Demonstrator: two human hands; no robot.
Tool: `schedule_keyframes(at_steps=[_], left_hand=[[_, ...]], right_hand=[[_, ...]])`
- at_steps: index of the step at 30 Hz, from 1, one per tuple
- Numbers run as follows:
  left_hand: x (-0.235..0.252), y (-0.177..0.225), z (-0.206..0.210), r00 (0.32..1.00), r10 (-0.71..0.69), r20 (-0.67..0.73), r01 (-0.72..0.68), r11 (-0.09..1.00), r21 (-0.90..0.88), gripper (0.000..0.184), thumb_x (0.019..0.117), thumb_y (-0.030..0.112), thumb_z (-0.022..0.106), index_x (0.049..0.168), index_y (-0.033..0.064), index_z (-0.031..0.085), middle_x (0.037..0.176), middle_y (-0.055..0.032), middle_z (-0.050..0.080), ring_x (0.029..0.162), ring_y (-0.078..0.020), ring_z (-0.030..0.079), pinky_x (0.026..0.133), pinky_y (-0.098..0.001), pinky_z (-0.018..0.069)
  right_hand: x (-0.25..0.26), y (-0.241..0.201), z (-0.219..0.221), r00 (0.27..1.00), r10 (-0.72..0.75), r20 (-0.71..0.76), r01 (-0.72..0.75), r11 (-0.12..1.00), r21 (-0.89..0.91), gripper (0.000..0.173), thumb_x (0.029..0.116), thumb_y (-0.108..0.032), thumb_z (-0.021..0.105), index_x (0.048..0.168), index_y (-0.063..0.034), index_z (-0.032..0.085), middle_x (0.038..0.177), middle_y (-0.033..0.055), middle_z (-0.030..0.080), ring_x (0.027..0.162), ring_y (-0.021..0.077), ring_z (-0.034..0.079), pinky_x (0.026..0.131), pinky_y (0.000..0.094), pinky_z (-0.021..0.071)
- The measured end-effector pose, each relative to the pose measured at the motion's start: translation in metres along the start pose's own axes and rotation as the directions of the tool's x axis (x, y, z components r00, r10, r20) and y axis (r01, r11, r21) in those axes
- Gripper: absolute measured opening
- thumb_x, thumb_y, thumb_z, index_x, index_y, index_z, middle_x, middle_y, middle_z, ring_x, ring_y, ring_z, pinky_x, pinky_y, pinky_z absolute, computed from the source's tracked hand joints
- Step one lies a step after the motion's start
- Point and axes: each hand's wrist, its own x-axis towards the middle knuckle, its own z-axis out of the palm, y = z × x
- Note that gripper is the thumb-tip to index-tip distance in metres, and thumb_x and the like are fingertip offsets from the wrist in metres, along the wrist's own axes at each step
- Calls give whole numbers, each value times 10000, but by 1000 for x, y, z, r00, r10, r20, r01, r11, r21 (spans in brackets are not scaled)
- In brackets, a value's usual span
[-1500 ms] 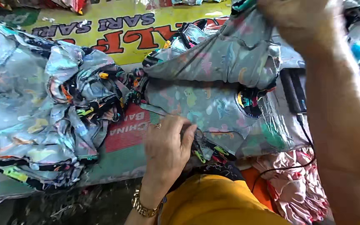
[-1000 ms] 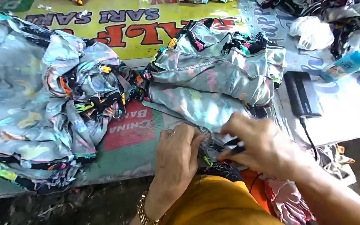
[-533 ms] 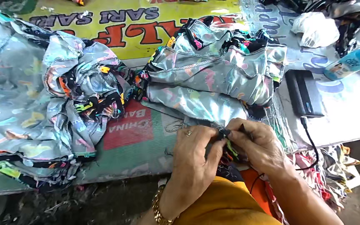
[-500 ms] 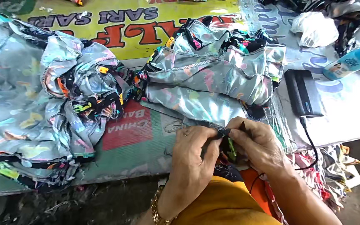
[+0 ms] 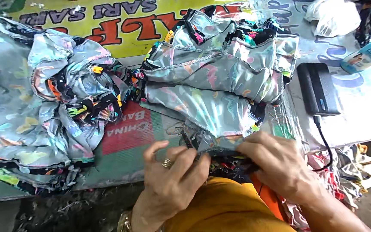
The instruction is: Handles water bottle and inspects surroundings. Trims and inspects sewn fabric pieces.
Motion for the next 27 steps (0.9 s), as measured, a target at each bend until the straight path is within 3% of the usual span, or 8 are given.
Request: schedule_keyframes(at_steps=[5, 8, 10, 13, 17, 20, 23, 27], left_hand=[[-3, -1, 9, 978, -60, 198, 52, 998, 43, 215, 1028, 299, 565, 1019, 165, 733, 989, -37, 700, 986, -198, 648, 999, -465, 396], [8, 4, 10, 975, -108, 196, 105, 994, 23, 313, 1050, 379, 554, 898, 159, 717, 896, -22, 681, 940, -185, 633, 945, -450, 379], [12, 7, 15, 978, -122, 166, 115, 992, 55, 281, 1044, 345, 573, 874, 150, 683, 849, -27, 673, 887, -191, 638, 919, -460, 383], [12, 12, 23, 989, -131, 76, 120, 985, 127, 217, 1036, 348, 588, 1007, 139, 639, 913, -61, 668, 889, -211, 630, 928, -460, 383], [9, 16, 24, 991, -110, 72, 96, 980, 174, 252, 1014, 315, 643, 1238, 201, 667, 1128, -79, 649, 1006, -227, 592, 923, -480, 345], [3, 15, 24, 996, -63, 61, 51, 982, 179, 110, 1007, 163, 589, 1021, 164, 698, 982, -45, 697, 901, -209, 622, 914, -473, 359], [-3, 12, 20, 995, -66, 70, 52, 981, 186, 120, 1035, 189, 561, 986, 123, 650, 916, -61, 677, 859, -215, 625, 922, -461, 373], [-12, 9, 14, 983, -150, 107, 136, 983, 121, 197, 1069, 262, 516, 978, 119, 616, 904, -65, 654, 857, -210, 605, 925, -446, 365]], right_hand=[[-3, 2, 5, 970, 84, 226, -76, 996, -44, 191, 996, -153, 566, 1098, -125, 725, 981, 101, 683, 660, 215, 655, 469, 336, 486], [5, 3, -6, 986, 96, 138, -106, 992, 68, 245, 1039, -245, 544, 1122, -146, 752, 962, 42, 669, 703, 112, 628, 537, 258, 477], [15, -3, -9, 994, 110, -8, -100, 930, 353, 259, 1075, -219, 512, 1088, -82, 732, 944, 14, 659, 786, 18, 601, 648, 154, 478], [31, -17, -1, 978, 195, -69, -71, 632, 772, 251, 1099, -175, 463, 1065, -15, 654, 880, 8, 618, 738, -18, 558, 636, 124, 479], [36, -10, 30, 925, 367, 100, -281, 480, 831, 171, 1069, -133, 476, 1063, -65, 633, 737, -29, 563, 553, 3, 485, 489, 147, 427], [31, -8, 35, 929, 342, 144, -326, 566, 757, 149, 1055, -124, 516, 1047, -62, 652, 778, -34, 588, 603, -6, 521, 531, 137, 451], [26, -6, 31, 958, 221, 183, -287, 729, 622, 147, 1028, -135, 581, 1055, -52, 700, 943, -4, 653, 775, -13, 597, 677, 121, 510], [19, -10, 32, 971, 157, 182, -219, 887, 406, 168, 970, -159, 665, 1117, -88, 704, 982, 31, 654, 789, 29, 611, 682, 146, 523]])
